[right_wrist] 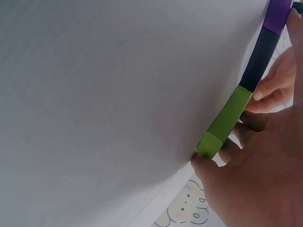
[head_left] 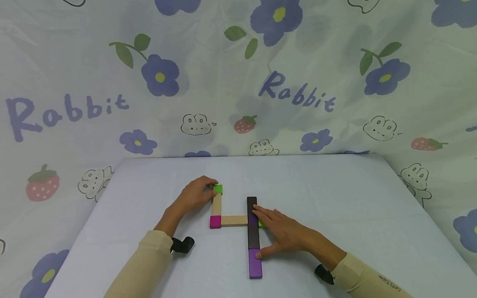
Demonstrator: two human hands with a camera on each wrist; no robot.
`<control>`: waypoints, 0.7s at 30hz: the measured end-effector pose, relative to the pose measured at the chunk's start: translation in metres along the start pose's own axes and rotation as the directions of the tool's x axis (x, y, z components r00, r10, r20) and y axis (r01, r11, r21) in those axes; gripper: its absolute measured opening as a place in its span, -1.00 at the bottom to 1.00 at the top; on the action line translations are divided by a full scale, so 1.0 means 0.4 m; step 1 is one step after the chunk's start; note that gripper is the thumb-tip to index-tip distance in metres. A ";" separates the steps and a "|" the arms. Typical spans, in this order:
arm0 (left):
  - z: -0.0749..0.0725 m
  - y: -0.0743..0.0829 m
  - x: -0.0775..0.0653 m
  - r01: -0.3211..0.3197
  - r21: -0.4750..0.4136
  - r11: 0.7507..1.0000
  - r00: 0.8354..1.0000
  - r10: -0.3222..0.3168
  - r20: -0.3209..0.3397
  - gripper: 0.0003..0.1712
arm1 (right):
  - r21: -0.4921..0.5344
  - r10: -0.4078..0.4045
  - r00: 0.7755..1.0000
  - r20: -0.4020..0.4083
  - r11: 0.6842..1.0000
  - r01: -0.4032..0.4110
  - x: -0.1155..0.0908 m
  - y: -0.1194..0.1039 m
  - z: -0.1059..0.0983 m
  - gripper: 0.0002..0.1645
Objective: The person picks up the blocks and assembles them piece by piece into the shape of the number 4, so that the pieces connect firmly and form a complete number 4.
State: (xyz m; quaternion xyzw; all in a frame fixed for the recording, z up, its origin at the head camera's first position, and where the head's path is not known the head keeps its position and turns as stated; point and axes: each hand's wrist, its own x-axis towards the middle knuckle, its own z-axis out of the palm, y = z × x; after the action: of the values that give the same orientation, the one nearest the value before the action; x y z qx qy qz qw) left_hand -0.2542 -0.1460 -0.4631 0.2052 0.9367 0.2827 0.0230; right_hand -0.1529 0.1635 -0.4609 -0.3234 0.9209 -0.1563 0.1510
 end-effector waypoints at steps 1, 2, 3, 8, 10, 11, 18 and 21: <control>0.000 0.000 0.000 -0.001 0.004 1.000 1.000 0.001 0.000 -0.59 | -0.002 0.000 1.000 0.000 1.000 0.000 0.001 0.000 0.000 0.45; 0.000 0.000 0.000 -0.001 0.006 1.000 1.000 0.001 0.000 -0.59 | -0.002 -0.002 1.000 -0.003 1.000 0.002 0.002 0.001 0.000 0.45; -0.001 0.000 0.000 0.000 0.008 1.000 1.000 0.000 0.001 -0.60 | -0.001 -0.004 1.000 -0.005 1.000 0.004 0.002 0.001 0.000 0.45; 0.000 0.002 0.001 0.010 0.017 1.000 1.000 -0.010 0.003 -0.61 | 0.003 -0.011 1.000 -0.005 1.000 0.011 0.003 0.002 -0.001 0.44; 0.001 0.002 0.001 0.014 0.018 1.000 1.000 -0.014 0.002 -0.60 | 0.001 -0.008 1.000 -0.002 1.000 0.008 0.003 0.002 -0.002 0.43; 0.001 0.002 0.001 0.015 0.019 1.000 1.000 -0.015 0.002 -0.60 | 0.001 -0.007 1.000 -0.002 1.000 0.007 0.003 0.003 -0.002 0.43; 0.003 0.001 0.000 0.023 0.003 1.000 1.000 -0.023 0.004 -0.55 | -0.014 0.009 1.000 0.007 1.000 -0.009 0.003 0.005 -0.001 0.45; 0.004 0.000 -0.001 0.023 -0.018 1.000 1.000 -0.023 0.005 -0.52 | -0.011 0.010 1.000 0.006 1.000 -0.010 0.003 0.005 -0.001 0.45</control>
State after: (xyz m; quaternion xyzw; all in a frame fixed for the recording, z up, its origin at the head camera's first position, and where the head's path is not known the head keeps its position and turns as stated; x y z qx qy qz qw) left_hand -0.2536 -0.1452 -0.4643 0.1950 0.9364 0.2902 0.0302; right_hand -0.1549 0.1643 -0.4616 -0.3199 0.9230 -0.1496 0.1530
